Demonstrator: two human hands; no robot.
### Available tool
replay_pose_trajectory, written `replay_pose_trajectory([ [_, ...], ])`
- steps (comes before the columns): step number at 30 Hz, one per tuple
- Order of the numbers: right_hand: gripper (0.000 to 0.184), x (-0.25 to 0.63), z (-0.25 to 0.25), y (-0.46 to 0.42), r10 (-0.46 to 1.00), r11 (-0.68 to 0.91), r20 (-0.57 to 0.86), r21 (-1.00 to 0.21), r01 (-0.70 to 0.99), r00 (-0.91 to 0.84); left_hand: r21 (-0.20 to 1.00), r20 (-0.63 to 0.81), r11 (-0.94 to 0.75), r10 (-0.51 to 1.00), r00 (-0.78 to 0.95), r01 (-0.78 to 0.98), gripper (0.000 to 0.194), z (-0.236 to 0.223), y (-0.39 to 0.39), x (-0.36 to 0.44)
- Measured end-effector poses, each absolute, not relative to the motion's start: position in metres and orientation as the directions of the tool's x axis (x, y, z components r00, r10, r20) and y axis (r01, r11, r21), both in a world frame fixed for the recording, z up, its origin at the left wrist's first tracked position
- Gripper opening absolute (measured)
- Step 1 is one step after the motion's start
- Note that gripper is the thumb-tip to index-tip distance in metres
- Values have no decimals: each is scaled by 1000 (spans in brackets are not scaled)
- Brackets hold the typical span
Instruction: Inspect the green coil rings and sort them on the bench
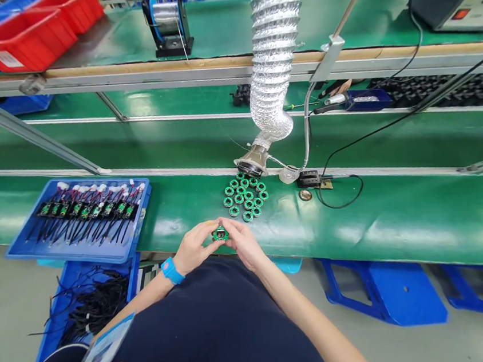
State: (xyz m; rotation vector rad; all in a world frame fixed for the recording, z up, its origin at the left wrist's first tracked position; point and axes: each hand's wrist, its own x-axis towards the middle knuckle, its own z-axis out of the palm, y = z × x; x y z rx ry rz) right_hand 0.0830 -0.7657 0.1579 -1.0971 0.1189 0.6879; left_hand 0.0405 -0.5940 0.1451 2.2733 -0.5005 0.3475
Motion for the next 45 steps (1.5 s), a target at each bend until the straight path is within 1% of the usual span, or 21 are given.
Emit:
replay_pose_trajectory([
  [5, 40, 84, 159, -770, 441, 288, -436, -759, -584, 785, 579, 429, -651, -270, 862, -491, 41, 148, -600, 44],
  [13, 49, 83, 144, -778, 404, 288, -452, -763, -579, 795, 486, 505, -728, -218, 835, -484, 37, 138, -621, 43],
  [16, 49, 85, 137, -779, 368, 264, -450, -789, -555, 814, 498, 479, -737, -206, 853, -458, 37, 136, -626, 46],
  [19, 48, 90, 135, -781, 365, 296, -454, -771, -564, 813, 550, 407, -721, -210, 889, -422, 38, 141, -625, 52],
  [21, 48, 93, 135, -782, 390, 344, -452, -737, -582, 802, 580, 366, -691, -251, 896, -430, 41, 145, -619, 56],
  [23, 46, 95, 135, -784, 404, 380, -447, -712, -591, 798, 563, 372, -672, -313, 874, -481, 43, 148, -610, 60],
  [25, 42, 96, 136, -787, 402, 397, -449, -700, -594, 798, 469, 427, -669, -400, 811, -577, 40, 147, -601, 61],
  [28, 40, 95, 137, -792, 414, 396, -461, -686, -611, 785, 232, 495, -623, -585, 642, -747, 39, 145, -590, 64],
  [30, 40, 92, 137, -795, 440, 382, -470, -673, -633, 765, 105, 512, -553, -682, 522, -826, 39, 146, -587, 67],
  [33, 43, 87, 138, -797, 491, 354, -477, -655, -668, 729, 2, 530, -458, -753, 390, -889, 35, 153, -585, 73],
  [35, 45, 85, 138, -797, 513, 328, -475, -661, -675, 715, -21, 508, -423, -785, 355, -906, 29, 158, -586, 76],
  [36, 46, 84, 137, -797, 513, 317, -472, -673, -669, 717, -2, 483, -419, -795, 366, -908, 26, 160, -587, 77],
  [37, 46, 83, 136, -797, 501, 308, -466, -691, -654, 729, 52, 452, -431, -794, 406, -901, 23, 161, -588, 77],
  [38, 46, 82, 135, -797, 475, 302, -459, -716, -629, 751, 149, 414, -468, -771, 485, -871, 20, 160, -591, 76],
  [39, 47, 82, 134, -797, 437, 299, -450, -744, -597, 779, 297, 364, -522, -712, 600, -800, 19, 158, -594, 75],
  [40, 47, 81, 133, -797, 391, 298, -440, -770, -563, 808, 501, 279, -568, -608, 743, -653, 18, 155, -597, 73],
  [41, 49, 81, 131, -796, 339, 289, -417, -807, -515, 843, 704, 141, -566, -481, 865, -429, 19, 151, -601, 72],
  [42, 51, 80, 129, -796, 286, 262, -374, -855, -447, 882, 846, -34, -504, -371, 928, -171, 22, 146, -605, 70],
  [43, 52, 79, 127, -796, 244, 217, -313, -905, -366, 918, 910, -199, -411, -307, 931, 59, 27, 142, -609, 69],
  [44, 53, 78, 125, -796, 213, 164, -249, -944, -285, 945, 919, -321, -325, -288, 902, 223, 31, 138, -613, 67],
  [45, 53, 78, 123, -796, 194, 125, -208, -964, -234, 959, 909, -391, -271, -297, 871, 316, 35, 134, -615, 66],
])
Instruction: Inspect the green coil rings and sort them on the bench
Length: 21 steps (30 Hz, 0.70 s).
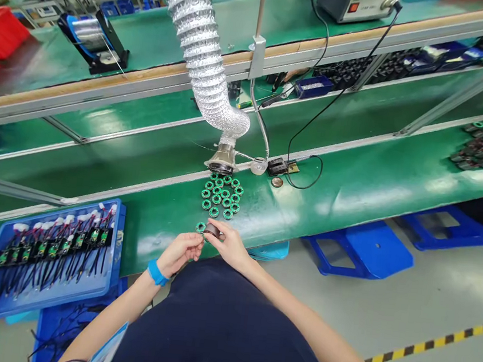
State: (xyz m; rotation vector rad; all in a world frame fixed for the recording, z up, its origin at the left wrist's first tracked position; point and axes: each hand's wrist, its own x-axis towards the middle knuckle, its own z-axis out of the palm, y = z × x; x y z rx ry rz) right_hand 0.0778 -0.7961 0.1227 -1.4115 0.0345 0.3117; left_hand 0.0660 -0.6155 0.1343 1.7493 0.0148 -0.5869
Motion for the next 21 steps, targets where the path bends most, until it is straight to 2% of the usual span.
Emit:
replay_pose_trajectory([
  [2, 53, 78, 119, -797, 172, 115, -229, -961, -250, 958, 902, -423, -236, -306, 853, 362, 40, 131, -619, 63],
  [4, 53, 80, 116, -799, 183, 183, -344, -909, -375, 921, 920, -367, -238, -253, 895, 310, 39, 133, -620, 60],
  [6, 53, 81, 115, -800, 231, 227, -410, -859, -458, 883, 939, -183, -327, -225, 957, 102, 31, 138, -618, 58],
  [8, 51, 82, 118, -800, 300, 255, -430, -824, -506, 851, 892, 32, -426, -278, 960, -154, 23, 145, -613, 60],
  [11, 49, 83, 124, -797, 402, 303, -439, -764, -570, 803, 853, 164, -417, -356, 920, -313, 22, 153, -605, 68],
  [14, 51, 84, 130, -791, 455, 314, -428, -743, -591, 781, 910, 124, -342, -311, 942, -233, 19, 155, -599, 76],
  [17, 51, 85, 132, -784, 419, 263, -416, -795, -546, 807, 980, -90, -193, -262, 961, 39, 21, 148, -596, 79],
  [19, 51, 86, 132, -779, 361, 221, -428, -824, -522, 828, 977, -208, -91, -270, 940, 191, 27, 139, -598, 79],
  [21, 54, 87, 130, -774, 296, 228, -446, -826, -515, 845, 980, -190, -106, -244, 951, 168, 24, 128, -601, 77],
])
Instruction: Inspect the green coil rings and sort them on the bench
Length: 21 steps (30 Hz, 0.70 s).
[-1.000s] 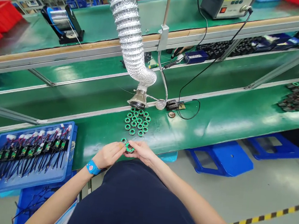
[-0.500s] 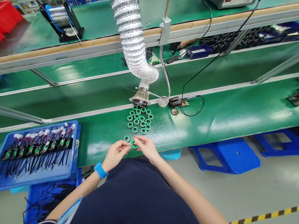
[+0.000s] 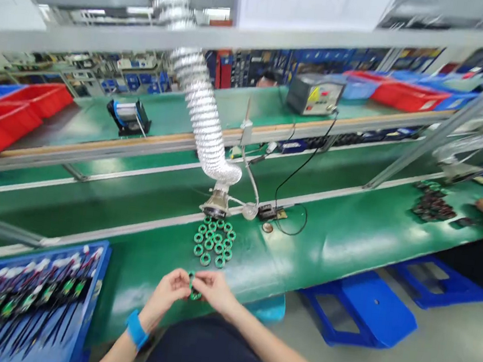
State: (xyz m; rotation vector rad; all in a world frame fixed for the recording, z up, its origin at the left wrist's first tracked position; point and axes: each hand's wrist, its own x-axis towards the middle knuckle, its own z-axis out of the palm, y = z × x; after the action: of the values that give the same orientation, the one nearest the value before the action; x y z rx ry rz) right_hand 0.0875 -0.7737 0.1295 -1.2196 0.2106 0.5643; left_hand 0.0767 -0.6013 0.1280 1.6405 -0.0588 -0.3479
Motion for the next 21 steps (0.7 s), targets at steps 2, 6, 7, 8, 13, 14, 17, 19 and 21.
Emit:
replay_pose_trajectory([
  [2, 58, 90, 127, -769, 243, 262, -434, -832, -490, 867, 966, 36, -250, -114, 993, -64, 17, 118, -605, 74],
  [6, 53, 94, 127, -764, 307, 526, -448, -655, -542, 839, 457, 679, -610, -230, 697, -647, 21, 110, -609, 70],
  [7, 52, 93, 128, -764, 327, 570, -455, -605, -557, 828, 307, 746, -642, -295, 596, -702, 25, 112, -609, 70],
  [8, 51, 93, 129, -765, 338, 590, -462, -575, -567, 820, 196, 775, -657, -351, 525, -728, 28, 116, -608, 71],
  [13, 46, 91, 139, -770, 382, 549, -511, -545, -633, 770, 49, 698, -666, -510, 502, -745, 31, 140, -596, 77],
  [14, 44, 92, 141, -770, 390, 531, -515, -551, -644, 763, 41, 677, -675, -524, 518, -737, 31, 143, -593, 78],
  [17, 42, 93, 145, -768, 394, 496, -497, -593, -634, 773, 20, 634, -702, -541, 552, -712, 28, 148, -582, 80],
  [19, 45, 93, 145, -765, 373, 486, -477, -630, -606, 795, 13, 608, -719, -546, 576, -695, 25, 147, -577, 80],
  [21, 48, 95, 142, -764, 354, 460, -462, -671, -581, 814, 40, 568, -729, -546, 616, -684, 23, 146, -573, 78],
])
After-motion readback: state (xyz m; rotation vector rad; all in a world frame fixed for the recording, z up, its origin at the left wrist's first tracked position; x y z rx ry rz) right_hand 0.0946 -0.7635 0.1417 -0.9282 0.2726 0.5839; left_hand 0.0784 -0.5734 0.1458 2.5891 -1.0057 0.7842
